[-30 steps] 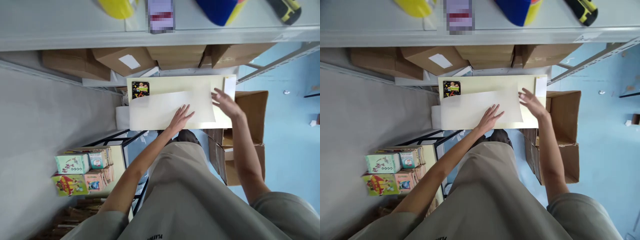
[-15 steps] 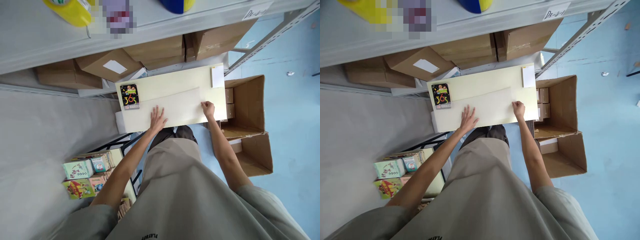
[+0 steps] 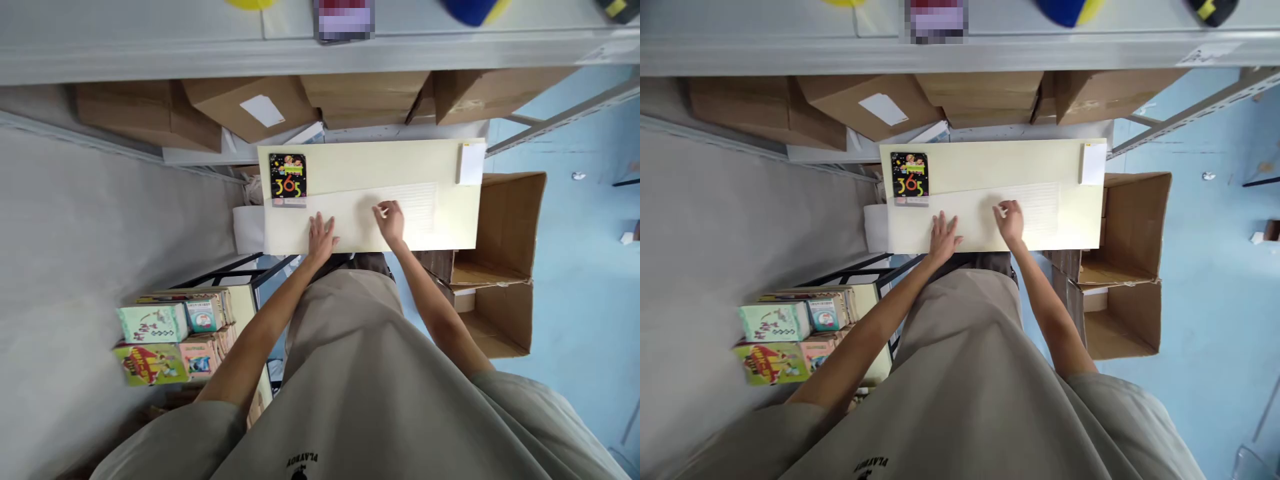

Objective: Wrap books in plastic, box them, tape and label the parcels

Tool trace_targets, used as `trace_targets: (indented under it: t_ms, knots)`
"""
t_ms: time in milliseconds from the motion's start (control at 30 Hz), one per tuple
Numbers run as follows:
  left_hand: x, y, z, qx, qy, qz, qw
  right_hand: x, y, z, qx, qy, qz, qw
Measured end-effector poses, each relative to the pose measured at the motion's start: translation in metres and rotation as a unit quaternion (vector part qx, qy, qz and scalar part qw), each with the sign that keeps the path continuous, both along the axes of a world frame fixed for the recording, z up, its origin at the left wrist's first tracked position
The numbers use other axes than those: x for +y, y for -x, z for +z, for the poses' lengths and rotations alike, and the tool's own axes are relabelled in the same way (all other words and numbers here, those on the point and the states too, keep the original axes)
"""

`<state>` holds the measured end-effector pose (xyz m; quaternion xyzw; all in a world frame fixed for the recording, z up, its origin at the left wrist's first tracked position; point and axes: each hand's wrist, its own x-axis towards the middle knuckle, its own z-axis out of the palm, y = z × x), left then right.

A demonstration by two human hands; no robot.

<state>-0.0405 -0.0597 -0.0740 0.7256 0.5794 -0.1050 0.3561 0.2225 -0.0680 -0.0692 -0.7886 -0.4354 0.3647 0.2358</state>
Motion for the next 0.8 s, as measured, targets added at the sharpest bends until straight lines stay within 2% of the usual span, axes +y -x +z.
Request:
trace_targets:
  t_ms: [67,167,233,300,433,533,633,733,800]
  knots:
    - [0.006,0.006,-0.003,-0.023,0.002,-0.012,1.0,0.022,0.055,0.0,0.051,0.018,0.08,0.995]
    - [0.022,0.028,-0.007,-0.091,0.025,-0.02,0.995,0.056,0.125,-0.007,0.074,0.066,0.142,0.985]
    - [0.035,0.05,-0.008,-0.139,0.049,0.029,0.989,0.075,0.158,-0.015,0.07,0.105,0.145,0.981]
    - [0.05,0.076,-0.008,-0.164,0.047,0.102,0.98,0.088,0.177,-0.025,0.069,0.149,0.127,0.978]
    - [0.089,0.118,-0.012,-0.141,-0.055,0.205,0.967,0.095,0.189,-0.043,0.108,0.203,0.073,0.97]
    - [0.128,0.125,-0.023,-0.098,-0.108,0.26,0.955,0.093,0.187,-0.052,0.141,0.214,0.035,0.966]
    - [0.167,0.117,-0.04,-0.062,-0.096,0.293,0.949,0.091,0.186,-0.059,0.177,0.229,0.001,0.957]
    - [0.194,0.112,-0.058,-0.031,-0.078,0.324,0.942,0.091,0.185,-0.065,0.231,0.232,-0.028,0.945]
    - [0.205,0.116,-0.071,-0.045,-0.08,0.301,0.949,0.09,0.183,-0.067,0.263,0.231,-0.044,0.936]
